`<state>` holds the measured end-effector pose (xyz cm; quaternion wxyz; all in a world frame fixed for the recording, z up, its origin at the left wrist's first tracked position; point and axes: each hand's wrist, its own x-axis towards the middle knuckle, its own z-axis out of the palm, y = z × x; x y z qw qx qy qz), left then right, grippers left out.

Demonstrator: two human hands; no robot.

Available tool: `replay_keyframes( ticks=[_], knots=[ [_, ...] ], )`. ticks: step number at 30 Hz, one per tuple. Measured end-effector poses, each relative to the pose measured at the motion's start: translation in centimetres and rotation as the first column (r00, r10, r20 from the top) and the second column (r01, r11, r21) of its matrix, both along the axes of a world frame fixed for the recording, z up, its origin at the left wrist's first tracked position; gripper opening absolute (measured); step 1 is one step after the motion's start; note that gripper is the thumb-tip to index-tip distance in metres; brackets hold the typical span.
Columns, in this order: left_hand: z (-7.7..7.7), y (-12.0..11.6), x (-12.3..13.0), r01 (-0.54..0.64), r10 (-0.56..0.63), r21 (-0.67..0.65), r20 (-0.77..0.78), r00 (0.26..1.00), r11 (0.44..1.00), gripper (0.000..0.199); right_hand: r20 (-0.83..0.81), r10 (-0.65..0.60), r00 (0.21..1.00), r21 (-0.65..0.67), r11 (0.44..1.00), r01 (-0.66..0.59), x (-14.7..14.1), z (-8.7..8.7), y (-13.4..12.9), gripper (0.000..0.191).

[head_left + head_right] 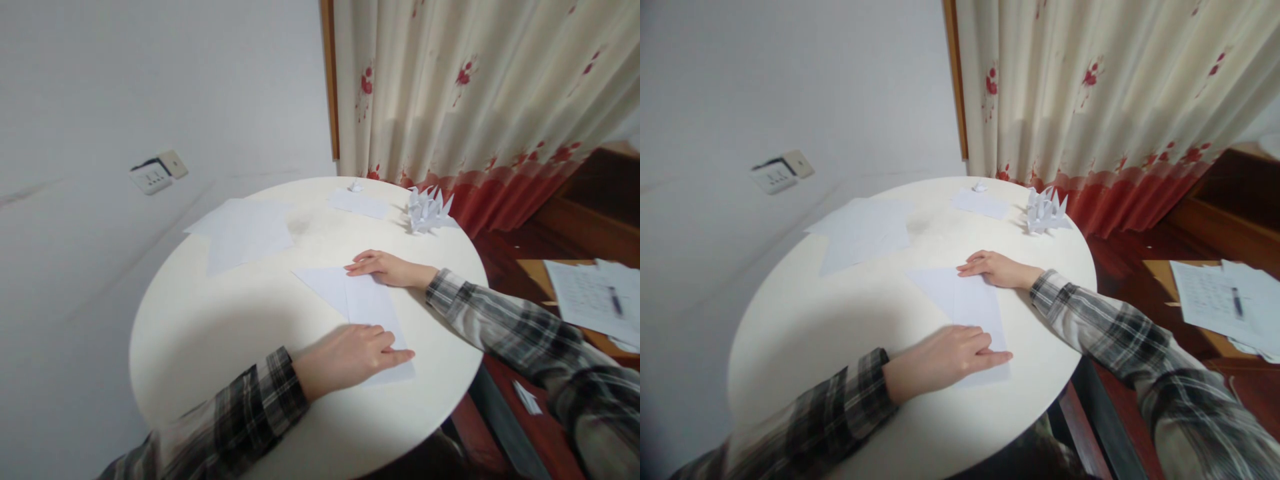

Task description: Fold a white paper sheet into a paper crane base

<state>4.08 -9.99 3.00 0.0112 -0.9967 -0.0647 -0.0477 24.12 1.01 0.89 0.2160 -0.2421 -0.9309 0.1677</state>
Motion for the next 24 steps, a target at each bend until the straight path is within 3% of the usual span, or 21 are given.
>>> replay_keyframes(
  ticks=[24],
  knots=[
    [0.42,-0.45,-0.10,0.090,-0.090,-0.007,0.032,0.995,0.996,0.031,0.004,-0.001,1.000,-0.001,1.000,0.001,-0.02,0.00,0.02,0.059]
  ],
)
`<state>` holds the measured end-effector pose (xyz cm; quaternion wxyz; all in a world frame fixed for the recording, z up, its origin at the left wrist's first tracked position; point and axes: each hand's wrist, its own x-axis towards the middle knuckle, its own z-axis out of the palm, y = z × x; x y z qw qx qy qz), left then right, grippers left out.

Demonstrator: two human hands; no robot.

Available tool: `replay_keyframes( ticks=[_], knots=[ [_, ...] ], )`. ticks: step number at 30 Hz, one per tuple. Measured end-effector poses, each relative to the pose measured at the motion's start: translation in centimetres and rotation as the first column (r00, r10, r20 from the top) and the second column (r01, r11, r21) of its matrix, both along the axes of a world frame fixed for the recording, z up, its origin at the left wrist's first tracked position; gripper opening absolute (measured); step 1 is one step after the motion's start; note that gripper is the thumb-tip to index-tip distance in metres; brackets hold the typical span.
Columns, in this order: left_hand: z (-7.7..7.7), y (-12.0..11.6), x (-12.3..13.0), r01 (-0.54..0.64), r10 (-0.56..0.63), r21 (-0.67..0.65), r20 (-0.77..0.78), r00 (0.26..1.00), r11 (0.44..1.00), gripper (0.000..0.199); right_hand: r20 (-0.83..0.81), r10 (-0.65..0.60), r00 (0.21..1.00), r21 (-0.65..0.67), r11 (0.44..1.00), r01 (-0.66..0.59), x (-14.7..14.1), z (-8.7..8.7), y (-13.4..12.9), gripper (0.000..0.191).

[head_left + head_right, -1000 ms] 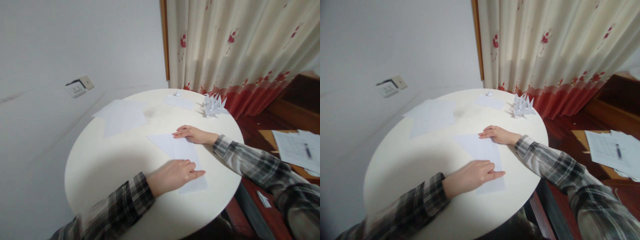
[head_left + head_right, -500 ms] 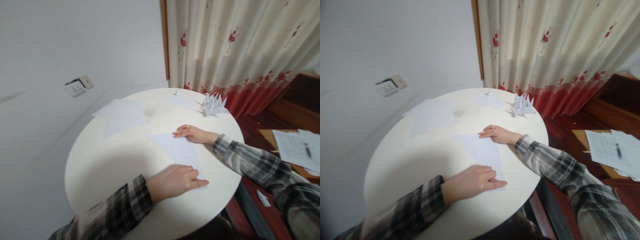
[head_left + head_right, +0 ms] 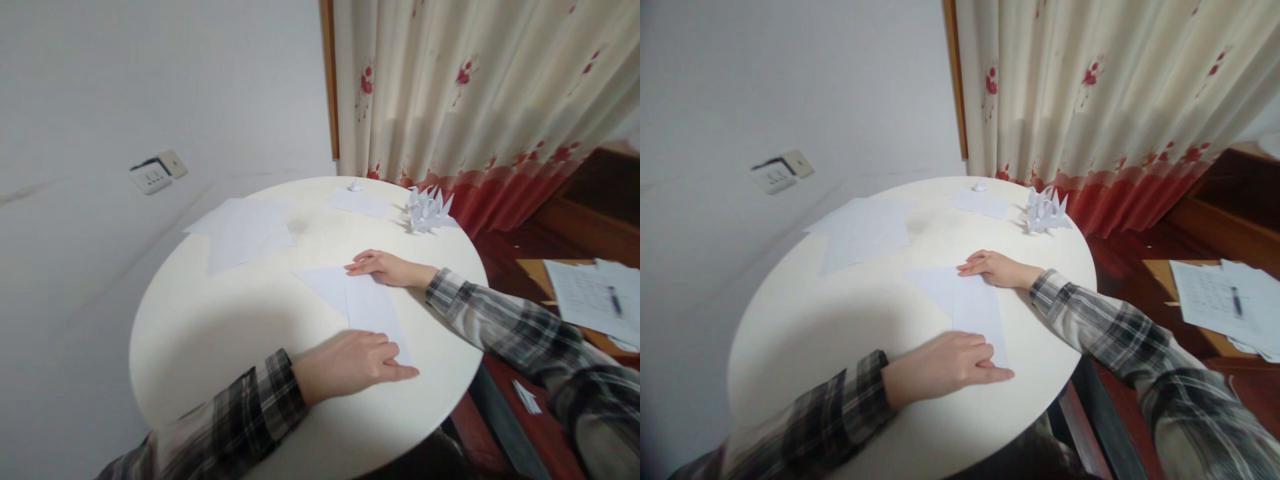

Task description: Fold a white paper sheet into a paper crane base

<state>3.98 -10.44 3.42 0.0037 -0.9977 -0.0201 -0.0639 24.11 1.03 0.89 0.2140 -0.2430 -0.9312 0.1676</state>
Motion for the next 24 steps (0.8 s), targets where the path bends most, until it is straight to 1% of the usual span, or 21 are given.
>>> replay_keyframes(
  ticks=[6,9,13,15,20,22,24],
  knots=[
    [-0.2,0.0,0.1,0.018,-0.018,0.011,0.015,1.000,1.000,0.032,0.007,-0.001,1.000,-0.007,1.000,0.001,0.0,0.1,0.0,0.060],
    [-0.2,0.0,0.1,0.008,-0.008,-0.011,0.001,1.000,1.000,0.033,0.009,-0.007,1.000,-0.003,1.000,0.007,0.0,0.1,-0.1,0.060],
    [-0.3,0.0,0.1,-0.077,0.078,-0.118,0.007,0.997,0.990,0.042,0.002,-0.017,1.000,0.002,1.000,0.017,0.0,0.0,-0.1,0.057],
    [-0.2,-0.1,0.2,-0.109,0.113,-0.166,0.014,0.993,0.980,0.041,0.002,-0.018,1.000,0.001,1.000,0.018,0.0,0.0,-0.1,0.057],
    [0.4,0.0,0.5,-0.168,0.169,-0.175,-0.012,0.986,0.970,0.032,-0.008,-0.022,1.000,0.013,1.000,0.022,0.0,-0.2,-0.1,0.055],
    [0.4,0.5,0.5,-0.196,0.200,-0.188,0.005,0.980,0.962,0.036,-0.017,-0.018,1.000,0.023,1.000,0.019,0.1,-0.2,-0.1,0.052],
    [0.2,1.6,0.3,-0.235,0.248,-0.208,0.035,0.968,0.949,0.038,-0.021,-0.020,1.000,0.032,0.999,0.021,0.1,-0.3,-0.2,0.051]
  ],
)
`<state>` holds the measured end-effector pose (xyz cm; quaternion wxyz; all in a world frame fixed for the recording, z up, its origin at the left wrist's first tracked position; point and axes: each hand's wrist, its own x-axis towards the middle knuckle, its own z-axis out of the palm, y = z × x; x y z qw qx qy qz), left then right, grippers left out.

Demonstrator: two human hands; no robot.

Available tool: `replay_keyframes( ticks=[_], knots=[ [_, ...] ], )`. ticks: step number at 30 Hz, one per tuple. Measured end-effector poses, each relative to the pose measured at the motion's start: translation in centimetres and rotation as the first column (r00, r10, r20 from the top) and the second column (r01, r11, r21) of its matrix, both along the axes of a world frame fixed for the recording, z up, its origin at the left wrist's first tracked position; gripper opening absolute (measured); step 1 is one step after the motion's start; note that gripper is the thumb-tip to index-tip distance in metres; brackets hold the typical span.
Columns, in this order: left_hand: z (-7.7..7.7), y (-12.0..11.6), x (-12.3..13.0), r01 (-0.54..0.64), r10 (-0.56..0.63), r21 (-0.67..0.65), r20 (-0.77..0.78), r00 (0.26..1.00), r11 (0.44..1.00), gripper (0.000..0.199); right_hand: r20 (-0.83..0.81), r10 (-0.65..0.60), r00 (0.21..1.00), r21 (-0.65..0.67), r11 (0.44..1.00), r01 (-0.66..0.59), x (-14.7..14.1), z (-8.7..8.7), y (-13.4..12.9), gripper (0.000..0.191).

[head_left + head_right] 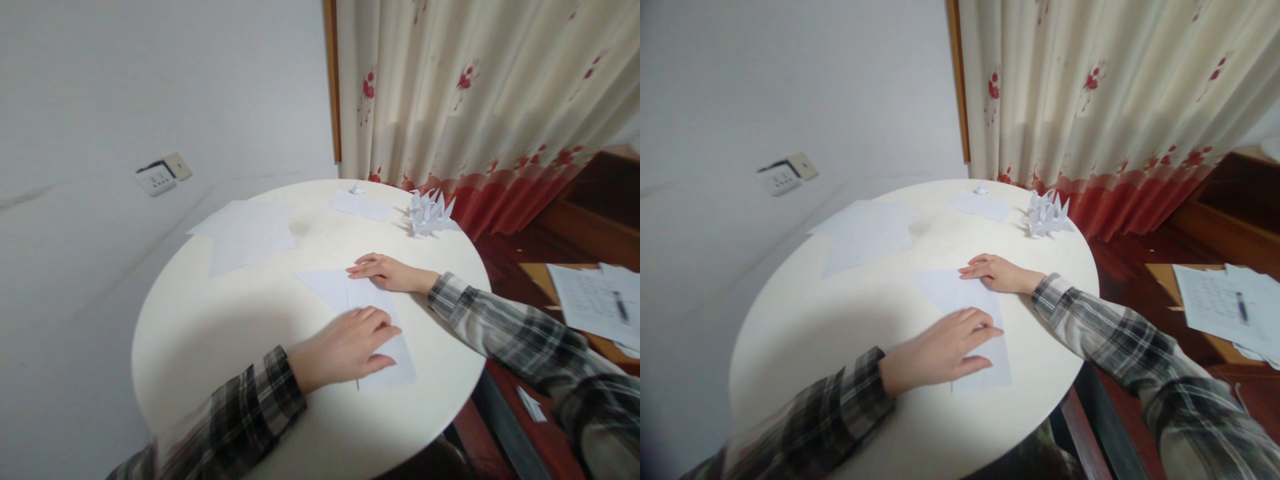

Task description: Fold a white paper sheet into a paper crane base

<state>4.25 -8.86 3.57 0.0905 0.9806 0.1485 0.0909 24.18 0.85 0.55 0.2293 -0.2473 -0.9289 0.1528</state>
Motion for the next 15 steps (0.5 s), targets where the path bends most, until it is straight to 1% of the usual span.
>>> replay_keyframes(
  ticks=[2,4,5,6,7,9,11,15],
  knots=[
    [-0.7,1.5,-0.5,-0.109,0.108,0.019,0.035,0.994,0.994,0.026,0.003,-0.008,1.000,0.007,1.000,0.008,0.0,-0.1,-0.1,0.051],
    [-1.5,3.3,-1.1,-0.244,0.239,0.061,0.081,0.968,0.968,0.019,0.008,-0.011,1.000,0.015,1.000,0.011,-0.1,-0.1,-0.1,0.053],
    [-1.9,4.1,-1.5,-0.310,0.299,0.093,0.115,0.947,0.946,0.022,0.010,-0.010,1.000,0.020,1.000,0.010,-0.1,-0.1,-0.1,0.054],
    [-2.2,4.8,-1.8,-0.363,0.345,0.115,0.154,0.926,0.925,0.029,0.011,-0.007,1.000,0.025,1.000,0.007,-0.2,-0.1,-0.2,0.055],
    [-2.4,5.3,-2.2,-0.392,0.367,0.130,0.177,0.913,0.911,0.037,0.012,-0.006,1.000,0.032,0.999,0.006,-0.2,-0.1,-0.2,0.056],
    [-2.7,5.9,-2.8,-0.406,0.377,0.158,0.185,0.908,0.900,0.042,0.015,-0.010,1.000,0.044,0.999,0.009,-0.3,0.0,-0.3,0.057],
    [-2.6,5.6,-3.3,-0.399,0.373,0.182,0.161,0.914,0.899,0.043,0.026,-0.016,1.000,0.054,0.998,0.014,-0.6,0.1,-0.7,0.056],
    [-2.3,3.3,-4.0,-0.367,0.354,0.220,0.096,0.930,0.904,0.051,0.039,-0.008,0.999,0.039,0.999,0.006,-1.2,0.5,-2.9,0.052]
  ],
)
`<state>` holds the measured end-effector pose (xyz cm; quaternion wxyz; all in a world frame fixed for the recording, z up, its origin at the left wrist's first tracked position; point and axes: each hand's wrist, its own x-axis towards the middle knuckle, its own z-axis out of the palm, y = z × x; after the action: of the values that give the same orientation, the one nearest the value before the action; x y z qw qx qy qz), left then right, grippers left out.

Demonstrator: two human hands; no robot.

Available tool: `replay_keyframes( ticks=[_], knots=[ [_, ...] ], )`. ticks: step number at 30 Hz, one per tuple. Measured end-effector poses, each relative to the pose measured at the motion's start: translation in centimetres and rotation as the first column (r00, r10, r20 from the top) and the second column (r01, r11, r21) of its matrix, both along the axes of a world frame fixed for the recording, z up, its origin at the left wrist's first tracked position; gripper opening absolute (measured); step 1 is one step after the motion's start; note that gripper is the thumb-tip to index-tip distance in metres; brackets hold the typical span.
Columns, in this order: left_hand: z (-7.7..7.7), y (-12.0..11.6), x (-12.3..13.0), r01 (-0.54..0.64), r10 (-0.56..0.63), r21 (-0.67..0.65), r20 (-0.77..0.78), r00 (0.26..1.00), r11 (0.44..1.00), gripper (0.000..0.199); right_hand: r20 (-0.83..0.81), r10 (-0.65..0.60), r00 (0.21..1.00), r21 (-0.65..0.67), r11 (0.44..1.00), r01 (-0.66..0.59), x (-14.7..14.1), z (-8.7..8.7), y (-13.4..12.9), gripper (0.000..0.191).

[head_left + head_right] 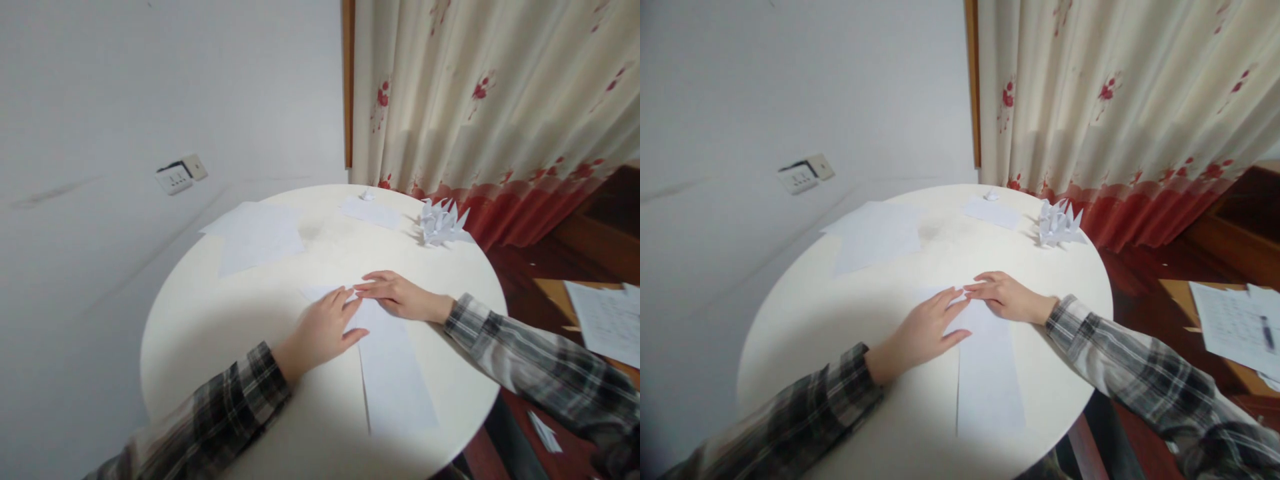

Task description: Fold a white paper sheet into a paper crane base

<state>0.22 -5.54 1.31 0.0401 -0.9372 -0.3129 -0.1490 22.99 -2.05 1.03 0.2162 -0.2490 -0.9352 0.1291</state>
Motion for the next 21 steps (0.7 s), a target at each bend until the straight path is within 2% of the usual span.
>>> replay_keyframes(
  ticks=[4,7,12,16,21],
  knots=[
    [0.1,-2.2,-0.6,0.015,-0.016,-0.004,-0.056,0.998,1.000,0.054,-0.060,0.026,0.998,-0.096,0.995,-0.032,-0.4,0.2,-2.0,0.038],
    [-0.1,-2.6,-0.9,0.000,-0.001,-0.018,-0.069,0.998,1.000,0.051,-0.086,0.003,0.996,-0.129,0.992,-0.014,-0.3,0.1,-2.2,0.033],
    [-0.5,-2.0,-1.1,-0.015,0.013,-0.027,-0.058,0.998,1.000,0.051,0.025,-0.049,0.999,-0.038,0.998,0.050,0.1,0.0,-2.4,0.041],
    [-0.7,-1.7,-1.3,-0.022,0.020,-0.037,-0.046,0.999,0.999,0.052,0.133,-0.044,0.990,0.007,0.999,0.044,0.1,-0.1,-2.9,0.048],
    [-0.8,-1.6,-1.4,-0.025,0.023,-0.042,-0.050,0.998,0.999,0.052,0.176,-0.053,0.983,0.028,0.998,0.049,0.0,-0.1,-2.7,0.048]
  ],
)
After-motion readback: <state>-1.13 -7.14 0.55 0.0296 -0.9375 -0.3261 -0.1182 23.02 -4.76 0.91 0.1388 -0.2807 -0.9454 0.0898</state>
